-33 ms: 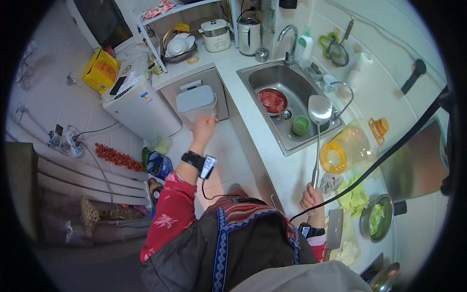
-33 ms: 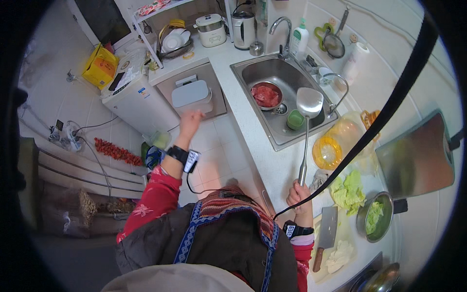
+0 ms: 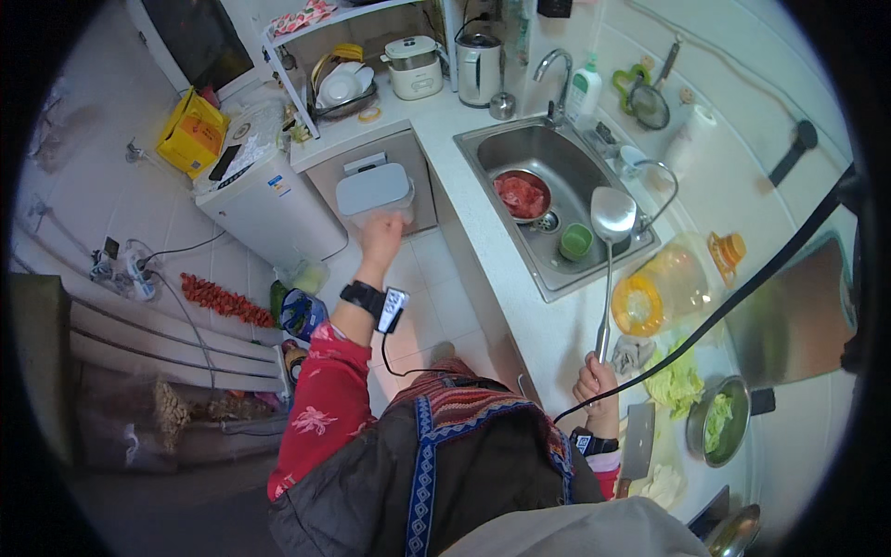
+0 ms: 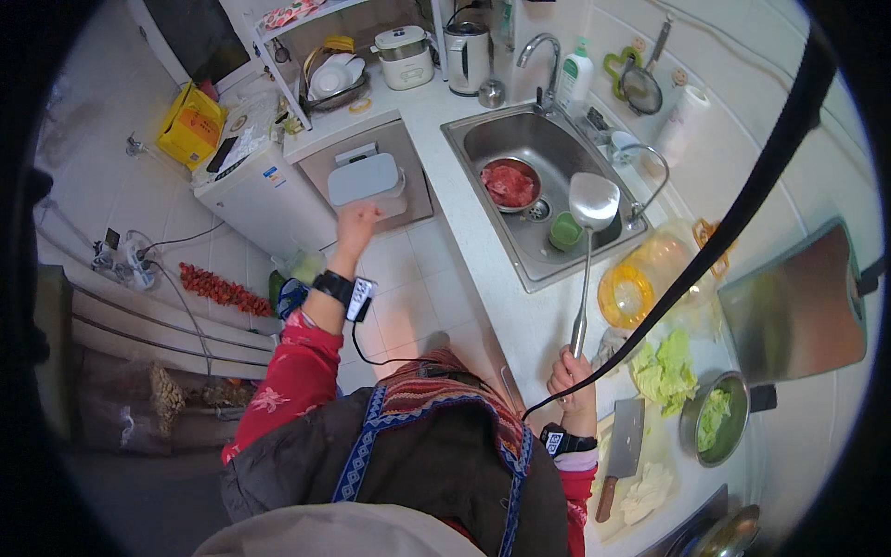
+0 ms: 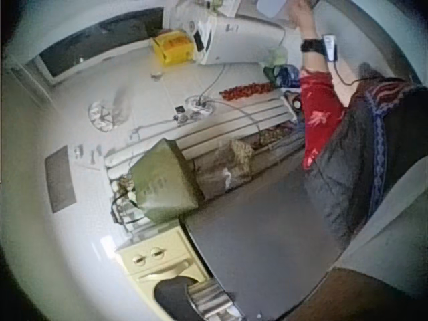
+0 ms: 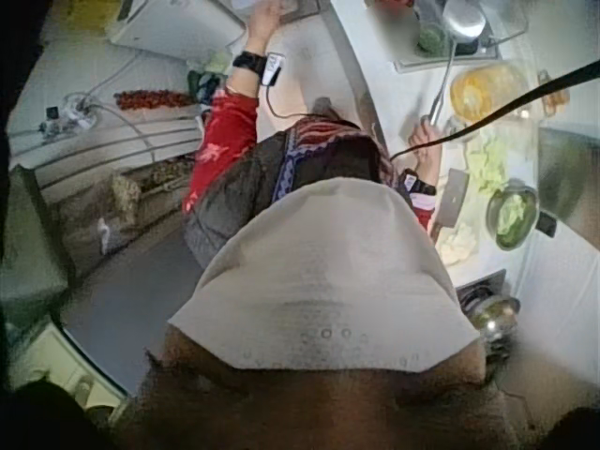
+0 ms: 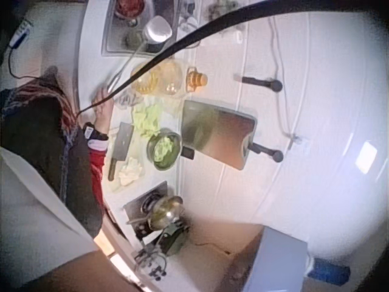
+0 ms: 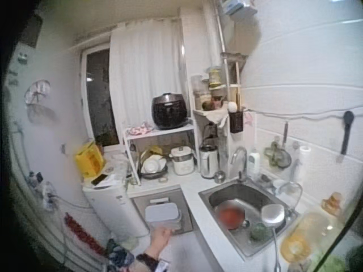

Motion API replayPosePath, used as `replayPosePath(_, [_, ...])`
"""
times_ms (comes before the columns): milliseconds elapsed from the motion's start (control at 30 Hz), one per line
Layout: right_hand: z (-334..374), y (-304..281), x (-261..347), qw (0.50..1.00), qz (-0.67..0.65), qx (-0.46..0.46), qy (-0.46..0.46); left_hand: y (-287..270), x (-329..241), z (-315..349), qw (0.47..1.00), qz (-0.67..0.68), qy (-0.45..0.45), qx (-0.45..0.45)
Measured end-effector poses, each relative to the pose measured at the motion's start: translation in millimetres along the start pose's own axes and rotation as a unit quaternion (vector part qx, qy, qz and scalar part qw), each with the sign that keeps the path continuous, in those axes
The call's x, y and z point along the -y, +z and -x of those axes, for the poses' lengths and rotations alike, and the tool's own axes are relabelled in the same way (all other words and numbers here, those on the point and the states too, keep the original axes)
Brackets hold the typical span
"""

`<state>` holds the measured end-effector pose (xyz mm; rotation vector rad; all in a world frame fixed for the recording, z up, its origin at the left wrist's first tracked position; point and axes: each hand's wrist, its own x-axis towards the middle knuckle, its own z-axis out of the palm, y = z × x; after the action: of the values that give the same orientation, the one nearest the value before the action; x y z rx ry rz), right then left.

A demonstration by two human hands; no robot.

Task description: The person stirs a pan on the stove, pours hot water from a kettle into the pan, then chops cabbage on a cutting board and transfers the pieces into a metal bowl. The person also adds a small amount of white powder from a green bowl into the pan and retrieves a plate from a shelf.

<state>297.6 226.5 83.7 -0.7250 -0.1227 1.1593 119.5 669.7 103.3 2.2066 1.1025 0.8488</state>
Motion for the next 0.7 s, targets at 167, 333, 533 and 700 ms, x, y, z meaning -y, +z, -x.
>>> replayPosePath(167, [-33.5, 10.1, -9.6, 0.992, 0.025, -0.118, -0.019, -18.1, 70.6, -116.8, 0.979, -0.144, -0.01, -0.141])
replayPosePath(333, [-77.5, 41.5, -40.3, 0.976, 0.005, -0.206, -0.073, -34.5, 133.7, -272.4, 0.986, -0.124, -0.008, -0.113])
replayPosePath(533, [-144.5, 96.9, -75.0, 0.939, -0.072, -0.303, -0.145, -51.2, 178.2, -408.8, 0.979, -0.173, -0.039, -0.104])
replayPosePath(700, [-176.8, 128.6, -87.6, 0.937, -0.096, -0.29, -0.171, -65.3, 185.8, -458.0, 0.978, -0.184, -0.046, -0.089])
